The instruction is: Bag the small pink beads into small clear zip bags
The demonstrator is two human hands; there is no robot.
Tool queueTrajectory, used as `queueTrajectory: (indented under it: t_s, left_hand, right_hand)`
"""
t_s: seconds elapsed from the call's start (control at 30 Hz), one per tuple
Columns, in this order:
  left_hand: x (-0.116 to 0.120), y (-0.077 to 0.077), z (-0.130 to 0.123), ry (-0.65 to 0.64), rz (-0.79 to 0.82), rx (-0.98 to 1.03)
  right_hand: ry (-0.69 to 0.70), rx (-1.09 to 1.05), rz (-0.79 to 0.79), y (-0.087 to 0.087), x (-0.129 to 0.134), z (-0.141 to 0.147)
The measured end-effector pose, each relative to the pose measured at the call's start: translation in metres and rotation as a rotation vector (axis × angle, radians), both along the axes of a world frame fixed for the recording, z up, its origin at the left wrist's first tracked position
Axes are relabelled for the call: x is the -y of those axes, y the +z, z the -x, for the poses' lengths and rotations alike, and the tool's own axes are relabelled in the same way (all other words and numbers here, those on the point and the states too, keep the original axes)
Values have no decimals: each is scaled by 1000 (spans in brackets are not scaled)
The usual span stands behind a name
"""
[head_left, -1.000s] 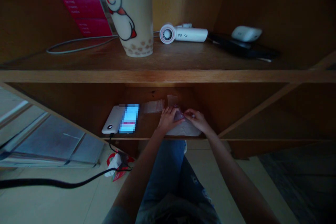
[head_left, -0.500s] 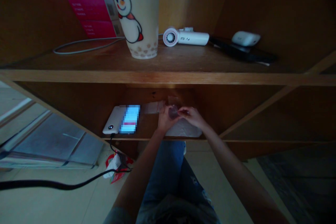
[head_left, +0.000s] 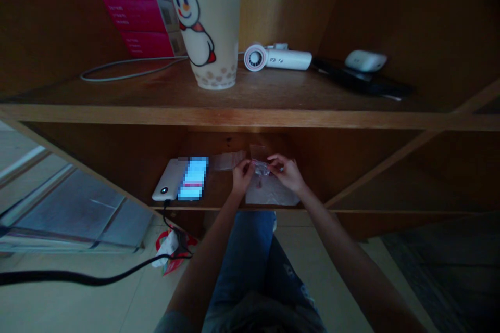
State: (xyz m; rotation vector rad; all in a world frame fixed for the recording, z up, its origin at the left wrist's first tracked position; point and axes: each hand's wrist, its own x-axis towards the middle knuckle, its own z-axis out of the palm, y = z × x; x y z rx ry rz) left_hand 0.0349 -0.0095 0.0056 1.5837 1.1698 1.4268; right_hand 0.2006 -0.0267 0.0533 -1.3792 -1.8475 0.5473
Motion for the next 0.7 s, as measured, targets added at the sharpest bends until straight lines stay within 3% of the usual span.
queueTrajectory:
  t_s: [0.13, 0.33, 0.53, 0.7]
  left_hand:
    - [2, 3, 1, -5, 19, 39]
    - [-3, 0, 3, -45, 54, 144]
    - [-4, -3, 2, -173, 188, 245]
    - [-6, -8, 3, -139, 205, 241]
  right_hand:
    - [-20, 60, -12, 1, -1, 2]
    - [73, -175, 67, 2, -1, 4]
    - [45, -259, 78, -3, -3, 2]
    - [90, -324, 141, 0, -3, 5]
